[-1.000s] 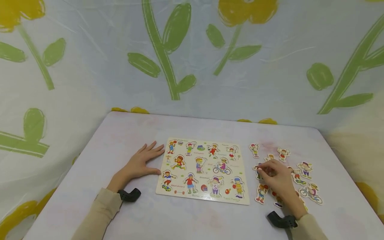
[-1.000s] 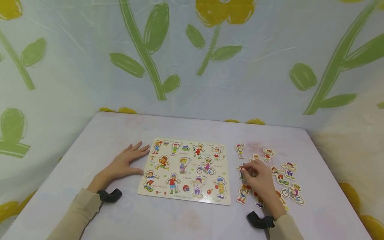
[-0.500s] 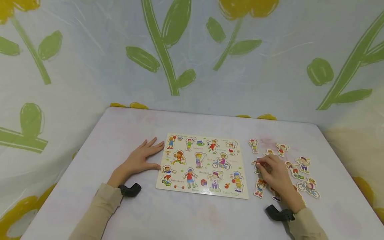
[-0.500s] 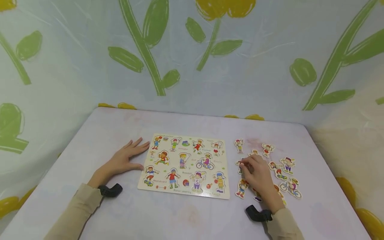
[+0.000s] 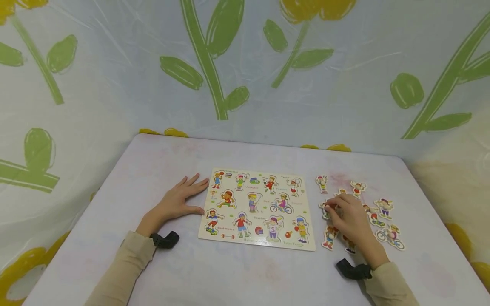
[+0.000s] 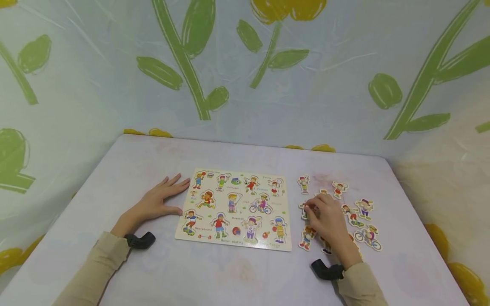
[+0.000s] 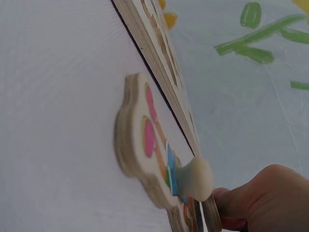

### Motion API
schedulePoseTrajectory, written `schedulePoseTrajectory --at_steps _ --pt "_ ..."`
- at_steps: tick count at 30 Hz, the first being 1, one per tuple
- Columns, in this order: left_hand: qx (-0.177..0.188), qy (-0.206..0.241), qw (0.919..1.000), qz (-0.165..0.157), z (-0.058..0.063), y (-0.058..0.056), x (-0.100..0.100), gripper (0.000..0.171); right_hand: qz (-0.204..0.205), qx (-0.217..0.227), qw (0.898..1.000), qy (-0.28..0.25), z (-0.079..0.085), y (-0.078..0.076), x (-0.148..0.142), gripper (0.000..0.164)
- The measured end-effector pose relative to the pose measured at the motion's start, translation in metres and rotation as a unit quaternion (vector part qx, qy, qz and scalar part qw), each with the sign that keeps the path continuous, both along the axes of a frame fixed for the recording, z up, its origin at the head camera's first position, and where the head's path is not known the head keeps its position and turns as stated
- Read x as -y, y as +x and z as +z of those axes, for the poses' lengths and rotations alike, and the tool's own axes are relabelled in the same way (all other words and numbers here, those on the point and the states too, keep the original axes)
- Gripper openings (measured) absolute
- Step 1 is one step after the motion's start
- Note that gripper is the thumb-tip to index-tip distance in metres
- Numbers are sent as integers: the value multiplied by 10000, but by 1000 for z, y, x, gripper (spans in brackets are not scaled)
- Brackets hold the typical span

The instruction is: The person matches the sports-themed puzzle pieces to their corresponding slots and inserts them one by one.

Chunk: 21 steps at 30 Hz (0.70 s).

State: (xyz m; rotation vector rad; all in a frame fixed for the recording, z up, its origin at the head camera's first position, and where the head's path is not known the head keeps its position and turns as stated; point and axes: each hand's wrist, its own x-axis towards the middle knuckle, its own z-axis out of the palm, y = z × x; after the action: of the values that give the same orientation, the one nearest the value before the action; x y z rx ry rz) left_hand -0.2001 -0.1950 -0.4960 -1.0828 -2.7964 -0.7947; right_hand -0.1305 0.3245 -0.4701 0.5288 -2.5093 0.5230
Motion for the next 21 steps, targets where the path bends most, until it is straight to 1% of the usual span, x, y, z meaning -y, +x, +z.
schedulePoseTrajectory --at_steps 5,9,13,18,21 --pt "-15 58 10000 -33 -1 -1 1 96 -258 306 9992 68 7 2 1 13" --pt "-44 103 9999 -90 -1 -1 0 96 -247 285 9993 -78 13 3 4 14" --pt "-71 164 9997 -181 0 0 1 93 -123 202 9996 -132 18 -2 8 15" --pt "-96 92 9995 -291 0 1 1 87 32 135 9998 -124 20 -6 17 15" --pt "-164 87 9994 -300 1 1 2 88 237 -13 9995 -193 24 -10 25 15"
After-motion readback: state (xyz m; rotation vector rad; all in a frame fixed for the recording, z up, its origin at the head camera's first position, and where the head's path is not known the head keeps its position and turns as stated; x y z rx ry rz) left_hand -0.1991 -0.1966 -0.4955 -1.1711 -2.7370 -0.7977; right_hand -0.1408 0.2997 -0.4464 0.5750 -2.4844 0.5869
